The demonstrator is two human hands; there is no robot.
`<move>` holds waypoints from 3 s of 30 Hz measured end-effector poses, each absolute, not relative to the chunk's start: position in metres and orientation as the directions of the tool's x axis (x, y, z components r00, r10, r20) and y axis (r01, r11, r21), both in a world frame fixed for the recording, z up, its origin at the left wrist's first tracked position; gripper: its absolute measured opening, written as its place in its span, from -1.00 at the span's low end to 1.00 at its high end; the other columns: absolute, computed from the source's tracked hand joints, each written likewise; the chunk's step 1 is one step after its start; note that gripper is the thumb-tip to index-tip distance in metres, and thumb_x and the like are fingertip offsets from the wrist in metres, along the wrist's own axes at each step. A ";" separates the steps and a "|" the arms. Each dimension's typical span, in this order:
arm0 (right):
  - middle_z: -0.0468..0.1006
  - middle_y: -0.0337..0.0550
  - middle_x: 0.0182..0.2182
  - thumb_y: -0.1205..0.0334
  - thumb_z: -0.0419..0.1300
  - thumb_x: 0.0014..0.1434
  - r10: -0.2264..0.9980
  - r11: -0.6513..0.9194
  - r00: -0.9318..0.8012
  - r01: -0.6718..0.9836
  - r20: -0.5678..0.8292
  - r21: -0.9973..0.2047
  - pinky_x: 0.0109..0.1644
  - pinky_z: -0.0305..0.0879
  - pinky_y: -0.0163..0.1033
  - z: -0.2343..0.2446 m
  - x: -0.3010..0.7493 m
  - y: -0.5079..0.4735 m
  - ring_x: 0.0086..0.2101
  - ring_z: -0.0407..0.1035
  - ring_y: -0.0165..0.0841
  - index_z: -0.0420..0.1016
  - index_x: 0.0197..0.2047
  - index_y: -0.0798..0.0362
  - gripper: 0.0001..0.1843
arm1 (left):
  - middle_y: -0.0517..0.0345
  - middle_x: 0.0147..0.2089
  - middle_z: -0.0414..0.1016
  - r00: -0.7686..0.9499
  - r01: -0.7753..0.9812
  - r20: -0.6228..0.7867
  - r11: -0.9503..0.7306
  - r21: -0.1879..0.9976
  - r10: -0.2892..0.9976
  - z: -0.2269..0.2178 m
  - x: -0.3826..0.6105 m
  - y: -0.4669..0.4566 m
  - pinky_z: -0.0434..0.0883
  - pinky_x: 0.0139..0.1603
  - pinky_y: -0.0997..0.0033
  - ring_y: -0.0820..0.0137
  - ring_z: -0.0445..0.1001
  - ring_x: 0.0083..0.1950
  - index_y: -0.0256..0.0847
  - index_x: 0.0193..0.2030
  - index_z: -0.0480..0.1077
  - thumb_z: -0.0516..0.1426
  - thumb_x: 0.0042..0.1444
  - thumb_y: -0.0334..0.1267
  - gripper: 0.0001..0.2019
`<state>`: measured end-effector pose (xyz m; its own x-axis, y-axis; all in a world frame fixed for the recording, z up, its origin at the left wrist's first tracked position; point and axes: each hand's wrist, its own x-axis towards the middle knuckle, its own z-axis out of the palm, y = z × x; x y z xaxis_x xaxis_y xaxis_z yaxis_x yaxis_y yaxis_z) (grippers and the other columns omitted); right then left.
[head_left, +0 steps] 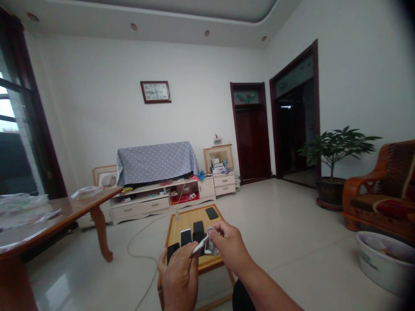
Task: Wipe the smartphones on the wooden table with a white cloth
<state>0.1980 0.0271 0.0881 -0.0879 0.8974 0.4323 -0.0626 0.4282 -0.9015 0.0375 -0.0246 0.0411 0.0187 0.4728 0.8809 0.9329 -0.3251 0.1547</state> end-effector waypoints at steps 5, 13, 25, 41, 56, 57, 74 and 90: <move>0.46 -0.26 -0.51 0.13 0.20 0.22 0.869 0.484 -0.116 -0.013 0.482 -0.875 -0.42 0.22 -0.34 0.090 0.195 0.016 -0.49 0.33 -0.40 0.51 -0.35 0.09 -0.79 | 0.14 -0.04 0.68 0.027 0.927 0.870 -0.338 0.163 0.492 0.039 0.038 -0.022 -0.11 0.38 -0.02 0.22 0.62 -0.03 0.04 0.04 0.49 0.14 0.26 -0.25 -0.76; 0.43 -0.28 -0.55 0.06 0.21 0.20 0.903 0.414 -0.095 -0.076 0.420 -0.907 -0.46 0.21 -0.33 0.086 0.201 0.026 -0.54 0.28 -0.41 0.49 -0.35 0.10 -0.74 | 0.11 -0.04 0.68 -0.010 0.923 0.882 -0.335 0.190 0.472 0.038 0.039 -0.027 -0.09 0.39 -0.05 0.21 0.61 -0.02 0.02 0.03 0.48 0.14 0.26 -0.24 -0.78; 0.45 -0.27 -0.55 0.06 0.22 0.19 0.908 0.391 -0.118 -0.103 0.402 -0.914 -0.46 0.21 -0.34 0.085 0.200 0.028 -0.54 0.29 -0.41 0.48 -0.34 0.10 -0.74 | 0.13 -0.03 0.67 0.007 0.930 0.875 -0.326 0.172 0.483 0.037 0.038 -0.026 -0.08 0.39 -0.05 0.23 0.61 -0.01 0.02 0.05 0.46 0.14 0.28 -0.24 -0.77; 0.43 -0.29 -0.56 0.06 0.23 0.18 0.914 0.382 -0.104 -0.103 0.392 -0.918 -0.46 0.20 -0.34 0.085 0.199 0.028 -0.54 0.27 -0.43 0.48 -0.36 0.10 -0.74 | 0.16 -0.04 0.68 -0.001 0.919 0.854 -0.337 0.207 0.521 0.039 0.039 -0.026 -0.10 0.38 -0.01 0.25 0.61 -0.03 0.05 0.03 0.47 0.15 0.27 -0.23 -0.78; 0.46 -0.28 -0.55 0.06 0.21 0.19 0.899 0.415 -0.120 -0.068 0.421 -0.907 -0.46 0.19 -0.35 0.089 0.198 0.022 -0.53 0.29 -0.42 0.49 -0.35 0.09 -0.75 | 0.14 -0.03 0.68 -0.017 0.907 0.852 -0.351 0.233 0.523 0.040 0.042 -0.025 -0.05 0.35 -0.02 0.23 0.60 -0.03 0.05 0.01 0.50 0.14 0.27 -0.22 -0.79; 0.47 -0.28 -0.54 0.09 0.21 0.20 0.890 0.434 -0.131 -0.048 0.436 -0.900 -0.45 0.20 -0.35 0.092 0.197 0.017 -0.52 0.31 -0.42 0.50 -0.35 0.09 -0.77 | 0.14 -0.03 0.68 -0.014 0.905 0.850 -0.354 0.234 0.527 0.040 0.042 -0.025 -0.05 0.35 -0.02 0.22 0.60 -0.03 0.05 0.01 0.50 0.14 0.27 -0.22 -0.79; 0.44 -0.30 -0.54 0.04 0.22 0.21 0.882 0.426 -0.155 -0.143 0.446 -0.893 -0.46 0.23 -0.37 0.093 0.194 0.018 -0.53 0.30 -0.44 0.49 -0.32 0.09 -0.74 | 0.16 -0.03 0.66 -0.084 0.880 0.813 -0.340 0.332 0.576 0.039 0.039 -0.024 -0.08 0.39 -0.09 0.23 0.58 -0.01 0.07 0.03 0.48 0.15 0.27 -0.17 -0.78; 0.40 -0.39 -0.53 -0.02 0.38 0.09 0.908 0.148 -0.286 -0.468 0.307 -0.871 -0.53 0.03 -0.45 0.105 0.193 0.035 -0.60 0.16 -0.56 0.38 -0.26 0.07 -0.62 | -0.01 -0.05 0.63 -0.274 -0.260 0.166 -0.239 0.935 0.947 0.076 0.047 -0.025 0.50 0.03 0.19 0.18 0.57 0.01 -0.27 0.07 0.49 0.30 0.09 0.02 -0.50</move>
